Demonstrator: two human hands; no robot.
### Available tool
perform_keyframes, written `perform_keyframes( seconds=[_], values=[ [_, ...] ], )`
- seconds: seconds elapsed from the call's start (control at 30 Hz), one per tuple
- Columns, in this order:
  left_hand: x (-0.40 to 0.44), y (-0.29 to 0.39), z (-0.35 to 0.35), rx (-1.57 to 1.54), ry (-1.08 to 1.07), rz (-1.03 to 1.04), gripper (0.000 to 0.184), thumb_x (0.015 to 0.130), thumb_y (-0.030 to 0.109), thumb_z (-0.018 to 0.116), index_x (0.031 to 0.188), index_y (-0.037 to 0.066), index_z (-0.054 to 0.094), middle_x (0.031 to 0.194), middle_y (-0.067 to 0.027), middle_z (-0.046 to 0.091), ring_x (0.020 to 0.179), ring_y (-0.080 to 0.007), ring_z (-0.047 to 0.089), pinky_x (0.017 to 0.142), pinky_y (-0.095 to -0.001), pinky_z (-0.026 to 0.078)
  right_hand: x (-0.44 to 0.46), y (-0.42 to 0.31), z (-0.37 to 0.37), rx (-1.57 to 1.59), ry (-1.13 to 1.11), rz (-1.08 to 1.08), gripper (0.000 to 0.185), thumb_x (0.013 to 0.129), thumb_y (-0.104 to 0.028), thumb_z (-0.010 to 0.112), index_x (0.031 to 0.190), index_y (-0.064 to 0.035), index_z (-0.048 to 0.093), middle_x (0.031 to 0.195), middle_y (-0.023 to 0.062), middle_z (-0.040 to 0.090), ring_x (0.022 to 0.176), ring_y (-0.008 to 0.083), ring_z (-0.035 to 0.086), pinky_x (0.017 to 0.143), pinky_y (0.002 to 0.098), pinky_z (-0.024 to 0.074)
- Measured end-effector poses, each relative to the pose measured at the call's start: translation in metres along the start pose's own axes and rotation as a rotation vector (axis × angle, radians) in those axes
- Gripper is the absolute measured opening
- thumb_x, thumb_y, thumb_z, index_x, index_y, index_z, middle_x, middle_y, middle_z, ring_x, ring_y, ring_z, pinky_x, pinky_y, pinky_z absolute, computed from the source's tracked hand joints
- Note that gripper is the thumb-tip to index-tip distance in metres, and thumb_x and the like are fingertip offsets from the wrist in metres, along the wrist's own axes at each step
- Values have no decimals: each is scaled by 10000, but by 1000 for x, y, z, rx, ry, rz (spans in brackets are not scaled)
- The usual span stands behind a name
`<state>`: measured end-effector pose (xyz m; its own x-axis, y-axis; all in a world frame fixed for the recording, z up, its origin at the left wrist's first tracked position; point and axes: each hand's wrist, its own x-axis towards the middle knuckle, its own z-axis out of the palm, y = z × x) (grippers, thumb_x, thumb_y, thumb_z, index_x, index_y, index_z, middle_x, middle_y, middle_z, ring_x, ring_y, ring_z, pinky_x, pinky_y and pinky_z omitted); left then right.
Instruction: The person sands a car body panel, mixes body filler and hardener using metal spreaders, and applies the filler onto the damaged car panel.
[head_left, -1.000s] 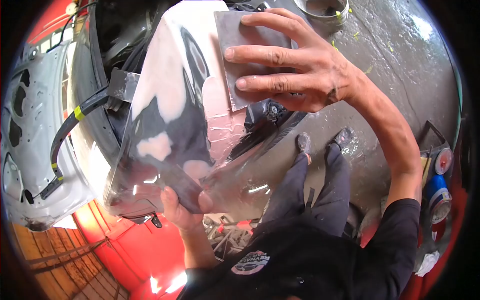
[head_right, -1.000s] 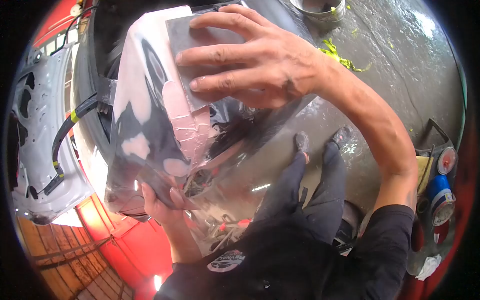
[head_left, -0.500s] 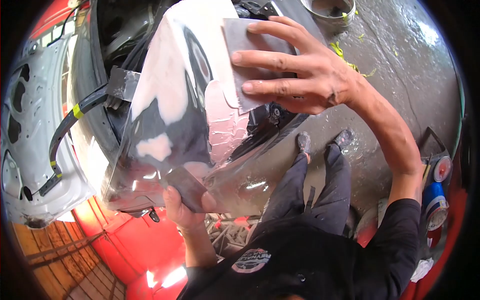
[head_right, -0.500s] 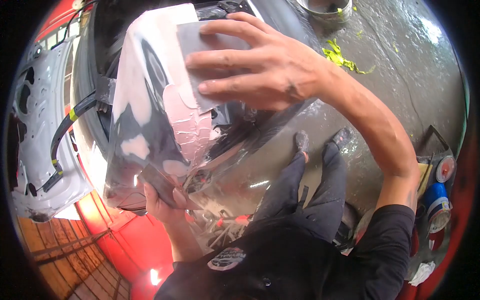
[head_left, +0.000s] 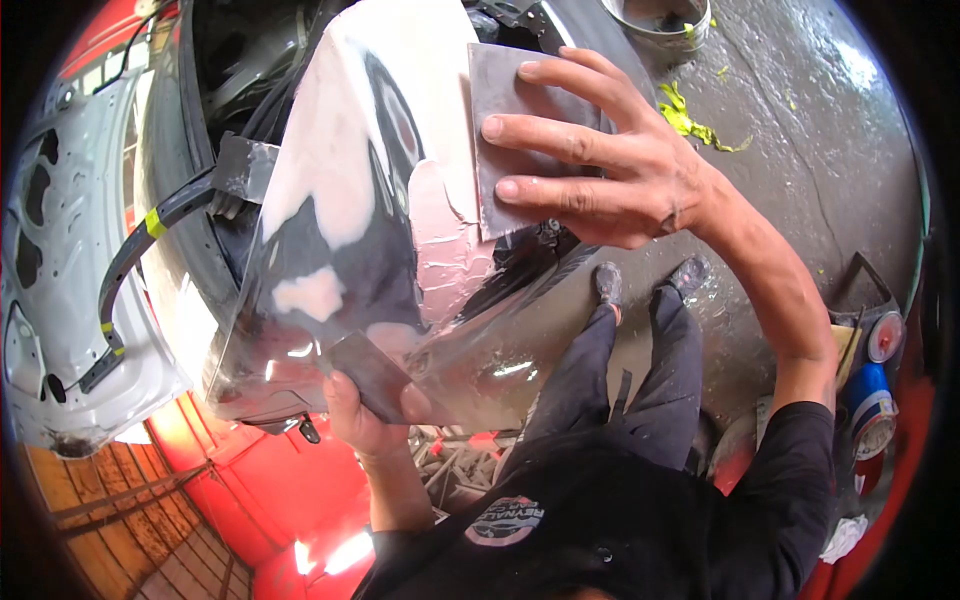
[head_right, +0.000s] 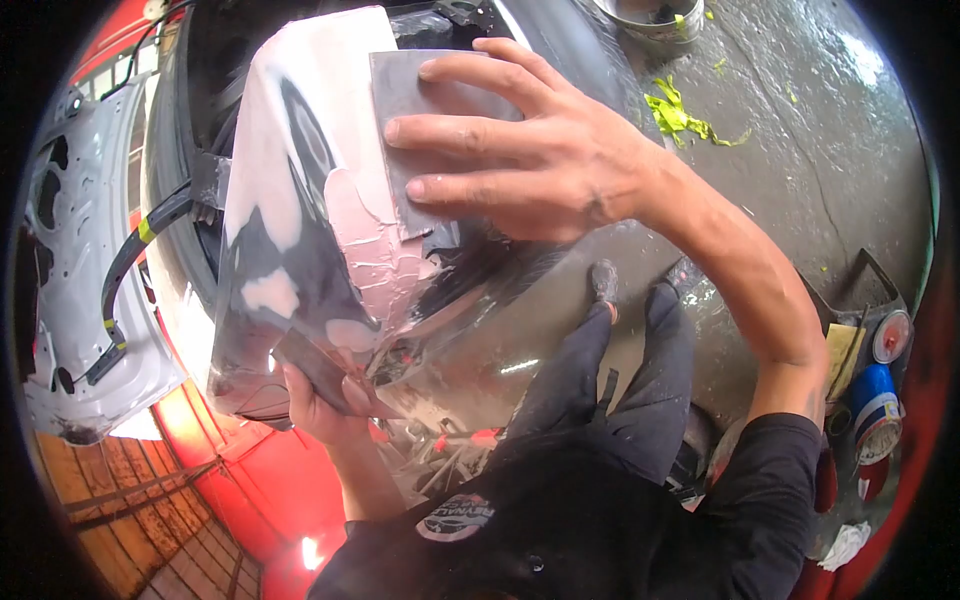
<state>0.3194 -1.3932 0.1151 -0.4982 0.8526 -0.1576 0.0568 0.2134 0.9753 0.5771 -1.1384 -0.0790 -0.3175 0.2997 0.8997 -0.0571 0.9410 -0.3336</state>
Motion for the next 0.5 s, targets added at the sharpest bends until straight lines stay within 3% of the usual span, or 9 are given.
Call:
perform_keyframes(
  seconds=[0.03, 0.13, 0.5],
  values=[
    [2, -1, 4, 33, 22, 21, 440, 1105, 440, 397, 1139, 26, 544, 793, -145, 614, 553, -242, 562, 388, -332, 481, 2, -3, -1, 9, -4, 5, 746, 594, -148, 852, 1319, -217, 690, 1524, 61, 558, 1389, 414, 477, 1119, 616, 364],
    [8, 4, 17, 23, -156, 57, 394, 1111, 407, 404, 1127, 36, 534, 847, -133, 605, 559, -245, 556, 368, -334, 472, 10, -9, 1, 35, -5, 8, 740, 601, -145, 844, 1321, -212, 689, 1528, 58, 558, 1396, 412, 477, 1120, 622, 363],
    [10, -2, 8, -40, -42, 51, 381, 1110, 405, 428, 1155, 42, 531, 866, -118, 593, 558, -224, 549, 365, -310, 469, -5, -32, 8, -39, 42, 49, 646, 651, -154, 822, 1281, -217, 697, 1507, 45, 575, 1355, 389, 505, 1120, 618, 379]
  ],
)
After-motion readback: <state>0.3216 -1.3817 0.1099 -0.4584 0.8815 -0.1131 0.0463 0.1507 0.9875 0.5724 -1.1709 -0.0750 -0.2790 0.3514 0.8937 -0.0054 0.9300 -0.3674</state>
